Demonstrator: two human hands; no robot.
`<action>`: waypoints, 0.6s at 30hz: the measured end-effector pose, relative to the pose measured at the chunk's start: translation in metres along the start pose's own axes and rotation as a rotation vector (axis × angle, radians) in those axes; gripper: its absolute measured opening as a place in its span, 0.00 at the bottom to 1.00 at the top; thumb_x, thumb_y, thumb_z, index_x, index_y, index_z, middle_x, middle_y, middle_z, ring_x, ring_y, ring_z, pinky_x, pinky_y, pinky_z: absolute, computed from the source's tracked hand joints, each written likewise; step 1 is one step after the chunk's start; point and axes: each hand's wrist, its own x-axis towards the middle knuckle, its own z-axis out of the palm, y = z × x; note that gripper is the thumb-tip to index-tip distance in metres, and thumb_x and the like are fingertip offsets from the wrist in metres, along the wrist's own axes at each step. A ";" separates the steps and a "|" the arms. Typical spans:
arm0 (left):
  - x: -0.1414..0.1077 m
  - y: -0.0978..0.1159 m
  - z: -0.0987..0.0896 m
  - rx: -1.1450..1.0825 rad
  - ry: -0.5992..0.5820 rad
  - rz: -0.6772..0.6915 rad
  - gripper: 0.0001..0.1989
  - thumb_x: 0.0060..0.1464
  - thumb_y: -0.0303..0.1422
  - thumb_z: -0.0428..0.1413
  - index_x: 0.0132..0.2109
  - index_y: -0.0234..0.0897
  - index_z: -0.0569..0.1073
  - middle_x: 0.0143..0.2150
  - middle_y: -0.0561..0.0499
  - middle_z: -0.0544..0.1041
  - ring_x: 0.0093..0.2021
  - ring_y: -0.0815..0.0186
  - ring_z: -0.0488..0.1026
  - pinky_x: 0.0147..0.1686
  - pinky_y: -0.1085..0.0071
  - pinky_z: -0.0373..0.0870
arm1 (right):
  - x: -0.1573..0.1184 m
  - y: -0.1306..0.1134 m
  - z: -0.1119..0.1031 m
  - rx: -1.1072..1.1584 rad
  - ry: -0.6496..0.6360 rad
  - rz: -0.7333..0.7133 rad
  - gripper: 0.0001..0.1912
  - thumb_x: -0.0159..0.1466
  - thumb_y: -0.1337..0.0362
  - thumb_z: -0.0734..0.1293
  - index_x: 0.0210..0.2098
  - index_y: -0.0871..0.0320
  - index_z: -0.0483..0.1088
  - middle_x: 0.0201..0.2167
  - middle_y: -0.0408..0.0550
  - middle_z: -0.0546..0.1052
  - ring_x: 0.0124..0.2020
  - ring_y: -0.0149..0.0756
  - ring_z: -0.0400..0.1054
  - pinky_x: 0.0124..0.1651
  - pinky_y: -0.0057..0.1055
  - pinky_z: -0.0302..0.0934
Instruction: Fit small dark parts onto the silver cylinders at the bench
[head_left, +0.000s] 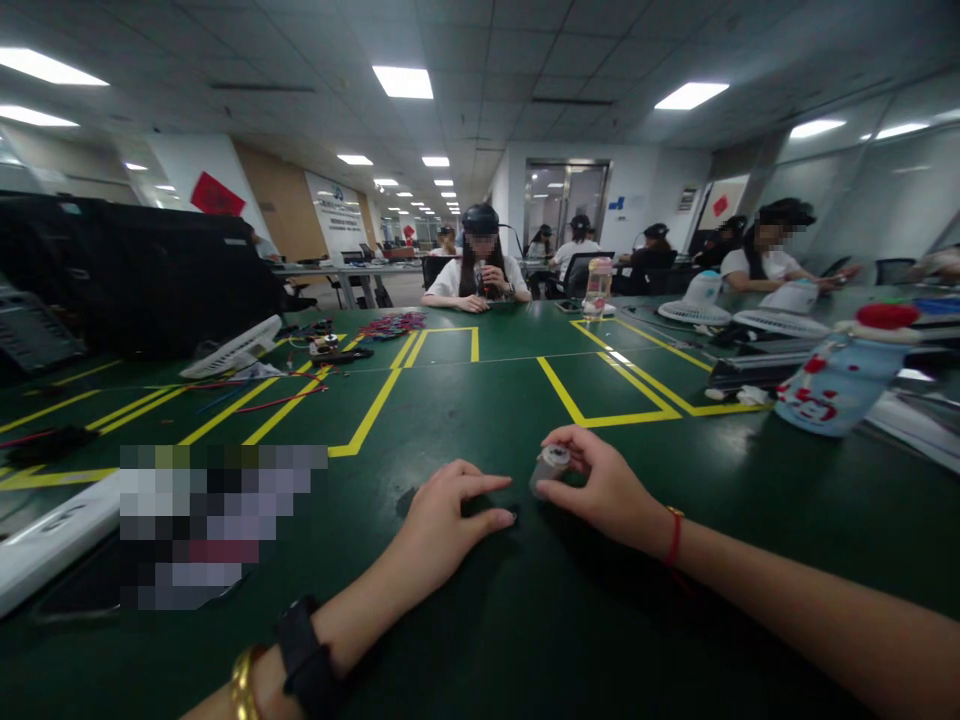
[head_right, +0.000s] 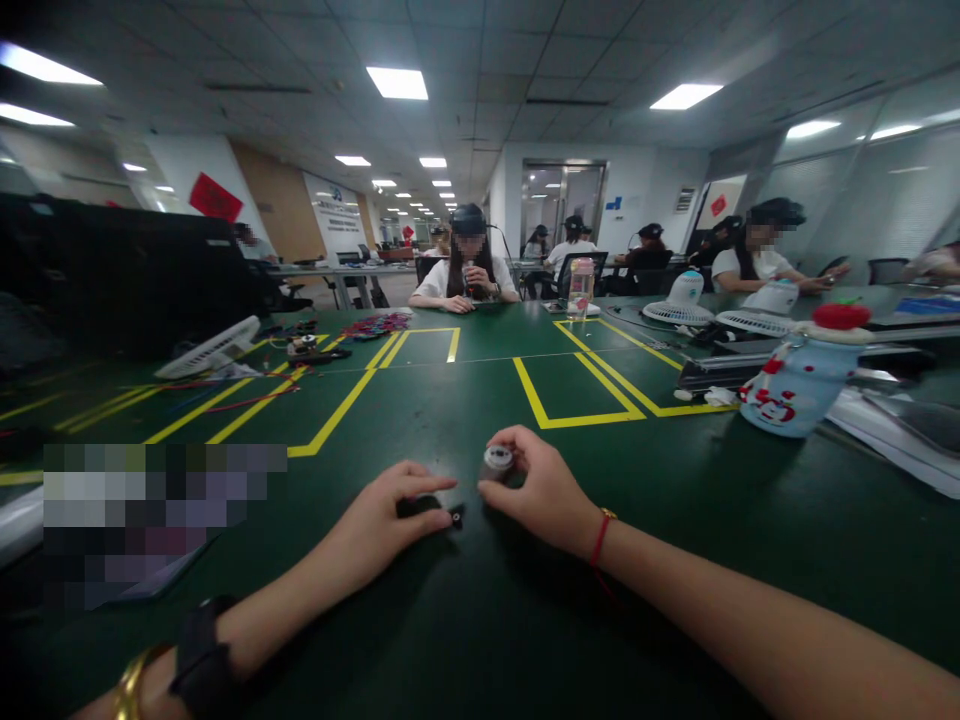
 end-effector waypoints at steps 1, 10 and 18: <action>0.000 -0.003 -0.007 -0.044 0.018 -0.027 0.18 0.51 0.44 0.55 0.49 0.49 0.74 0.42 0.50 0.72 0.40 0.61 0.69 0.39 0.66 0.64 | 0.004 0.005 -0.011 -0.023 0.067 0.037 0.20 0.52 0.62 0.67 0.43 0.59 0.61 0.38 0.48 0.72 0.36 0.32 0.68 0.38 0.30 0.64; 0.015 -0.058 -0.036 -0.246 0.351 -0.267 0.25 0.52 0.46 0.51 0.52 0.36 0.68 0.37 0.50 0.73 0.31 0.64 0.71 0.34 0.67 0.66 | -0.006 0.111 -0.161 -0.779 0.623 0.427 0.24 0.49 0.56 0.67 0.42 0.61 0.63 0.39 0.54 0.71 0.37 0.41 0.66 0.41 0.36 0.60; 0.013 -0.061 -0.030 -0.252 0.336 -0.237 0.22 0.53 0.44 0.50 0.51 0.37 0.68 0.35 0.51 0.71 0.33 0.64 0.70 0.35 0.67 0.66 | -0.013 0.096 -0.151 -0.980 0.709 0.380 0.34 0.51 0.50 0.65 0.51 0.66 0.61 0.50 0.67 0.64 0.52 0.58 0.56 0.49 0.51 0.52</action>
